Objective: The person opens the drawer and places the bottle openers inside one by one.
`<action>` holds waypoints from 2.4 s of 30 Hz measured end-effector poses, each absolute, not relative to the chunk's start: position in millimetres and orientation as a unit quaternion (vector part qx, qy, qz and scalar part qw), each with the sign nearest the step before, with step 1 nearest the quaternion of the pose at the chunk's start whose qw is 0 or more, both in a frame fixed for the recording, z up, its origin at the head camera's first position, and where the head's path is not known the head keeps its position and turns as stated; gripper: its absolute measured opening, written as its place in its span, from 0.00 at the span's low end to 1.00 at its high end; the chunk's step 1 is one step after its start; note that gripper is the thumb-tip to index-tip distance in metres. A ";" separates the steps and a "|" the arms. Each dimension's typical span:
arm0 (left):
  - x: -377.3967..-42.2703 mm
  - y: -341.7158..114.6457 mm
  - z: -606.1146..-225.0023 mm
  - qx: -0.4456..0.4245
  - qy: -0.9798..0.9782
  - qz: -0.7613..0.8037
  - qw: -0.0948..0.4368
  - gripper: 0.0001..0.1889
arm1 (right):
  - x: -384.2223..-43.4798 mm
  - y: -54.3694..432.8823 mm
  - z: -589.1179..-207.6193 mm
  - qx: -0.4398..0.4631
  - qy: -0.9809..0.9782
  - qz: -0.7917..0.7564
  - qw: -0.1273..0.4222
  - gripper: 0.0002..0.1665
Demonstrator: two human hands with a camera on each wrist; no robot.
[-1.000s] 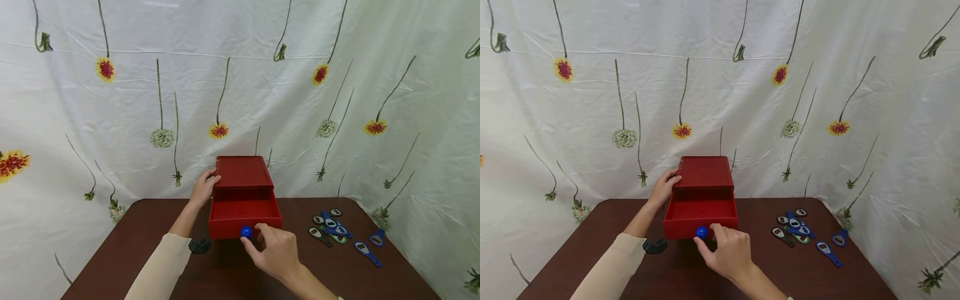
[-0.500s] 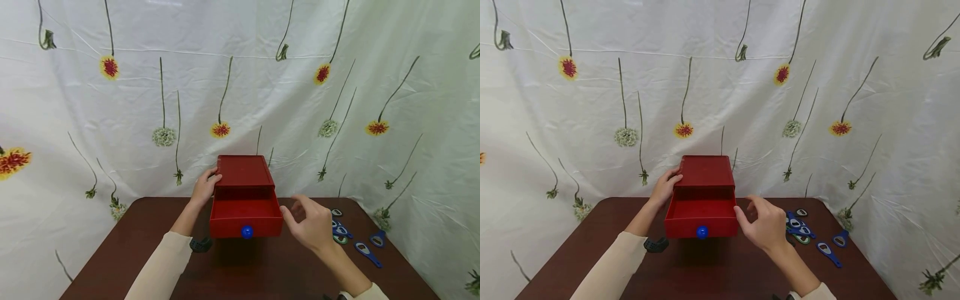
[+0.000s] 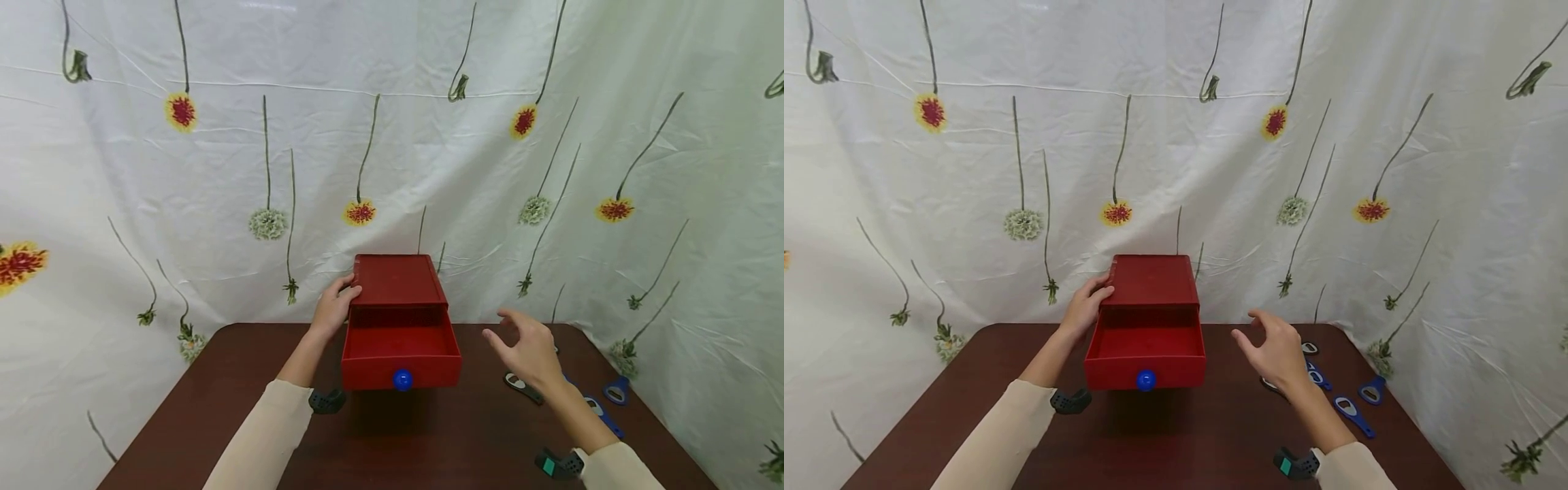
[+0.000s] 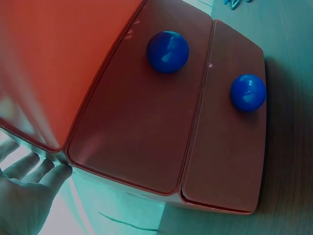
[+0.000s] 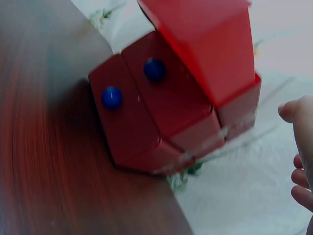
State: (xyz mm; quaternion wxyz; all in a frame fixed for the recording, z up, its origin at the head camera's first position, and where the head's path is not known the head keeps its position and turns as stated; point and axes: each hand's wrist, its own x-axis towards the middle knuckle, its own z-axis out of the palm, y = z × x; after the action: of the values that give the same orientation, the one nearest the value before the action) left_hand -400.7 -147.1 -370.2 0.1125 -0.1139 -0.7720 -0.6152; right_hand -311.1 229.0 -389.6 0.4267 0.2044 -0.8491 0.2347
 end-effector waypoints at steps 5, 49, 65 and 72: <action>-399.5 -146.5 -372.1 -0.118 -0.767 -0.621 0.112 0.29 | -318.1 246.0 -408.7 0.174 -0.872 0.262 0.375 0.28; -399.4 -145.6 -372.8 -0.114 -0.770 -0.615 0.125 0.29 | -338.3 285.9 -504.0 0.043 -0.967 0.196 0.158 0.31; -395.2 -147.4 -372.1 -0.123 -0.763 -0.623 0.118 0.30 | -338.0 291.9 -506.9 0.118 -0.951 0.220 0.180 0.21; -394.6 -146.8 -371.2 -0.124 -0.765 -0.619 0.123 0.30 | -341.2 292.2 -504.3 0.136 -0.943 0.231 0.199 0.23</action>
State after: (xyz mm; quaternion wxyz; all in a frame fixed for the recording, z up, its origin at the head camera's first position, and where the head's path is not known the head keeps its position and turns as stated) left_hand -394.6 -146.8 -371.2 0.1227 -0.1245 -0.7655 -0.6193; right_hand -341.2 292.2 -504.3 0.1986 0.1359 -0.9426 0.2314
